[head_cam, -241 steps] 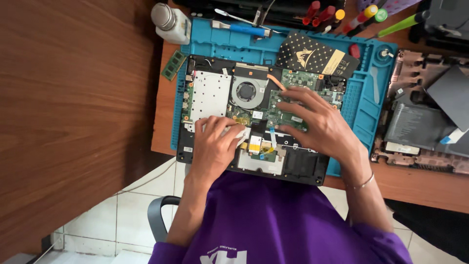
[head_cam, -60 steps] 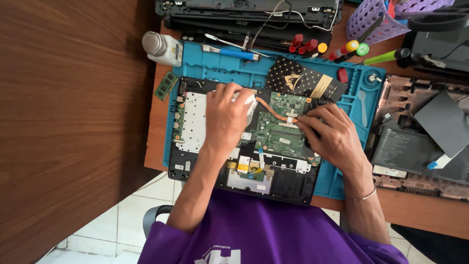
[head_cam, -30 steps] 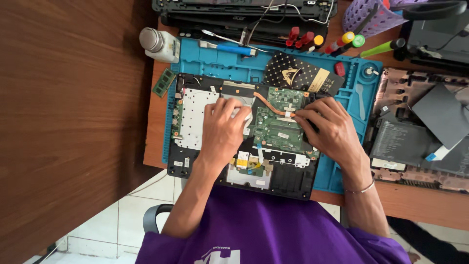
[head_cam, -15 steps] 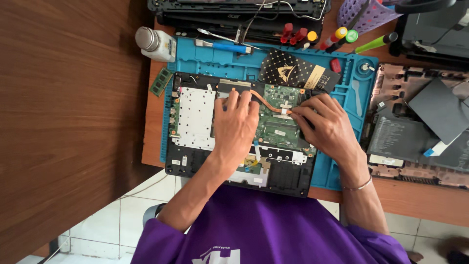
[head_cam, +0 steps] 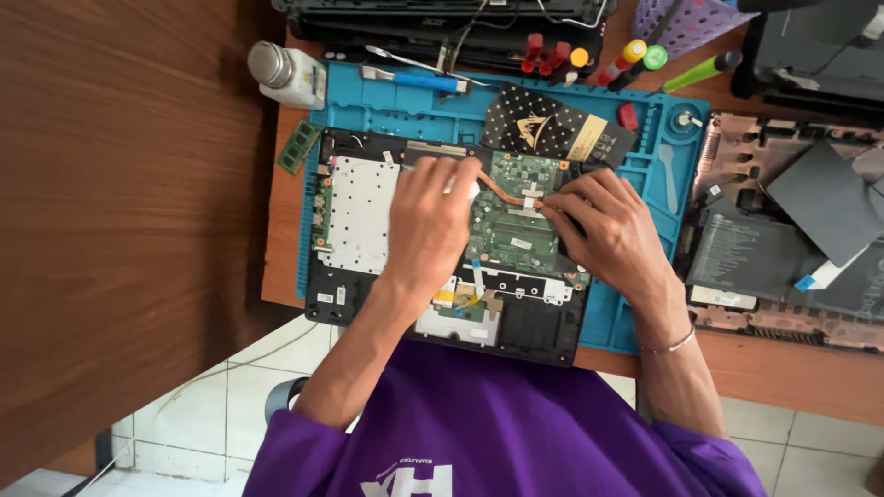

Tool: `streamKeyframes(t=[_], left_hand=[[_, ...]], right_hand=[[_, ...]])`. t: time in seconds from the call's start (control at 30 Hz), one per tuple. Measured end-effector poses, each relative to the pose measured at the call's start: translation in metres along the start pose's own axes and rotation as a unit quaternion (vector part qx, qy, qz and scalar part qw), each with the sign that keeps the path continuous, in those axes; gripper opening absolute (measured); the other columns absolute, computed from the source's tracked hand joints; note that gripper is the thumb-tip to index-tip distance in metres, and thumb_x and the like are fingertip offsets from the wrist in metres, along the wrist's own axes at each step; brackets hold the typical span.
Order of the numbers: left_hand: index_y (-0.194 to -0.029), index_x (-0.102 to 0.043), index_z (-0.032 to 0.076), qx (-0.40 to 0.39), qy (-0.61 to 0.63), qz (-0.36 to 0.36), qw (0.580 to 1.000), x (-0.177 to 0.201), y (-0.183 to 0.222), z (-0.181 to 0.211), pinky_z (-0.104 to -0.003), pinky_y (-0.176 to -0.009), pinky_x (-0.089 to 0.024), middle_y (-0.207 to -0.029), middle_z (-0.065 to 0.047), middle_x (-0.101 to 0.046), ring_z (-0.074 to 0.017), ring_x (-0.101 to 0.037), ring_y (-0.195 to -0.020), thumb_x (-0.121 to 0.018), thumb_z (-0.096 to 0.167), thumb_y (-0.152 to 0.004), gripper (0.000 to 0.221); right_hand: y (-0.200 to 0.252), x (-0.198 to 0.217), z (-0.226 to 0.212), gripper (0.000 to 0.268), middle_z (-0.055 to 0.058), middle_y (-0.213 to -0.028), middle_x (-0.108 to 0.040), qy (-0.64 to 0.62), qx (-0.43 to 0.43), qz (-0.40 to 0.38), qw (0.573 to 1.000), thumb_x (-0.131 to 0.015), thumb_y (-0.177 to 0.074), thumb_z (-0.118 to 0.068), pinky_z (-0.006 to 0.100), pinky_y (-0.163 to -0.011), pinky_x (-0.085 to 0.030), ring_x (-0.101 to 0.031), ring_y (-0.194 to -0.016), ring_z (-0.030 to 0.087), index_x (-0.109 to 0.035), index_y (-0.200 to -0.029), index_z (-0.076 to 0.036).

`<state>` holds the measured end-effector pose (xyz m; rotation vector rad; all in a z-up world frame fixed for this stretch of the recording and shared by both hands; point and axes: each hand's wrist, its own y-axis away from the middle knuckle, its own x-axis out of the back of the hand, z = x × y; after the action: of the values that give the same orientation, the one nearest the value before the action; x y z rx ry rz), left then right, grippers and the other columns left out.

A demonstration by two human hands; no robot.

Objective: The person wipes the internal components of a disassembled laptop, including the motherboard and fan area, using a white cloth. They then handle a black plastic cover and a small black component, placing them on the workbench.

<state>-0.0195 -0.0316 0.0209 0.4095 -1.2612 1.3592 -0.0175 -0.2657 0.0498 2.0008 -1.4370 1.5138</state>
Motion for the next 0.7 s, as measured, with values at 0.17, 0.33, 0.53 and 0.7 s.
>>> streamKeyframes(t=[0.17,0.33,0.53,0.7], left_hand=[[-0.114,-0.066,0.001,-0.030,-0.058,-0.043,0.997,-0.013,0.001,0.005,-0.040,-0.085,-0.050,-0.103,-0.010,-0.070,-0.0241,-0.062,-0.100,-0.077,-0.007,-0.078,0.038],[-0.111,-0.067,0.001,-0.027,-0.045,-0.039,0.998,-0.010,0.006,0.007,-0.040,-0.085,-0.049,-0.099,-0.009,-0.070,-0.0242,-0.062,-0.098,-0.078,-0.004,-0.080,0.033],[-0.109,-0.069,0.003,-0.021,-0.035,-0.040,0.998,-0.010,0.007,0.006,-0.040,-0.085,-0.050,-0.100,-0.007,-0.071,-0.0235,-0.062,-0.098,-0.078,-0.005,-0.079,0.033],[-0.099,-0.071,0.008,0.031,0.089,-0.045,0.994,0.017,0.004,-0.007,-0.042,-0.076,-0.049,-0.099,-0.006,-0.074,-0.0250,-0.067,-0.095,-0.082,0.001,-0.075,0.028]], right_hand=[[0.001,-0.001,0.000,0.014,0.007,-0.095,-0.067,-0.002,-0.001,0.000,1.000,-0.080,-0.088,-0.007,0.039,-0.082,-0.053,-0.063,-0.093,0.026,-0.076,-0.101,-0.003],[0.000,0.000,0.003,0.014,0.007,-0.095,-0.068,0.004,0.001,0.000,1.000,-0.080,-0.088,-0.007,0.039,-0.081,-0.053,-0.063,-0.092,0.025,-0.076,-0.101,-0.003],[0.001,0.000,0.002,0.013,0.007,-0.096,-0.068,0.004,0.004,0.003,1.000,-0.080,-0.089,-0.007,0.038,-0.081,-0.053,-0.063,-0.093,0.025,-0.075,-0.100,-0.003],[0.000,-0.001,0.002,0.013,0.006,-0.097,-0.069,0.010,0.019,0.001,1.000,-0.080,-0.087,-0.006,0.038,-0.083,-0.054,-0.064,-0.094,0.025,-0.075,-0.098,-0.004]])
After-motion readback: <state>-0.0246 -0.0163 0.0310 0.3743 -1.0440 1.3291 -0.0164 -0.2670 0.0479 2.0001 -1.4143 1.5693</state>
